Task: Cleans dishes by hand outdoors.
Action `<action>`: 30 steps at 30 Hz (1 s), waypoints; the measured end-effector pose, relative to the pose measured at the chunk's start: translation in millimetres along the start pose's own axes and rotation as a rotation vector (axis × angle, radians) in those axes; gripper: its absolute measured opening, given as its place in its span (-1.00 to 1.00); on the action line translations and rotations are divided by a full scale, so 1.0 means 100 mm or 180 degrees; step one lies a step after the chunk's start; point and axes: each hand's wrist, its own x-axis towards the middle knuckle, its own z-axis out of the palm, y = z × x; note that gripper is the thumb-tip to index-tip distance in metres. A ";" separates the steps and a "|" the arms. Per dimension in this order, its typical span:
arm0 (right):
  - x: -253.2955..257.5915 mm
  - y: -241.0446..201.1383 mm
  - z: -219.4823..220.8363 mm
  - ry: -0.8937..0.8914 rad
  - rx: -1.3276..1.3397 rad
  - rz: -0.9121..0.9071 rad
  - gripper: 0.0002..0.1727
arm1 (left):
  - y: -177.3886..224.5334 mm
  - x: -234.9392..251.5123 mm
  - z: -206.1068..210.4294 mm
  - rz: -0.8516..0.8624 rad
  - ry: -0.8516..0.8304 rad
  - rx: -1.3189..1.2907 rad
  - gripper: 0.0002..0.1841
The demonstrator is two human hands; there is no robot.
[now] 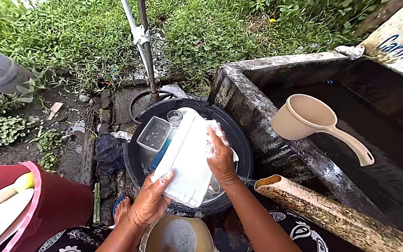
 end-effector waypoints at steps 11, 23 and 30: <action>-0.51 -0.68 0.33 -0.0251 0.0081 -0.0400 -0.35 | -0.18 0.09 0.03 0.0123 0.0079 0.0138 -0.38; -0.59 -0.54 0.28 -0.0197 0.0350 -0.2508 -0.75 | -0.01 0.08 0.10 0.0337 0.0267 -0.0590 -0.56; -0.37 -0.05 0.22 0.0009 -0.0228 -0.2361 -0.75 | 0.13 0.14 0.13 0.0596 0.0992 -0.0467 -0.75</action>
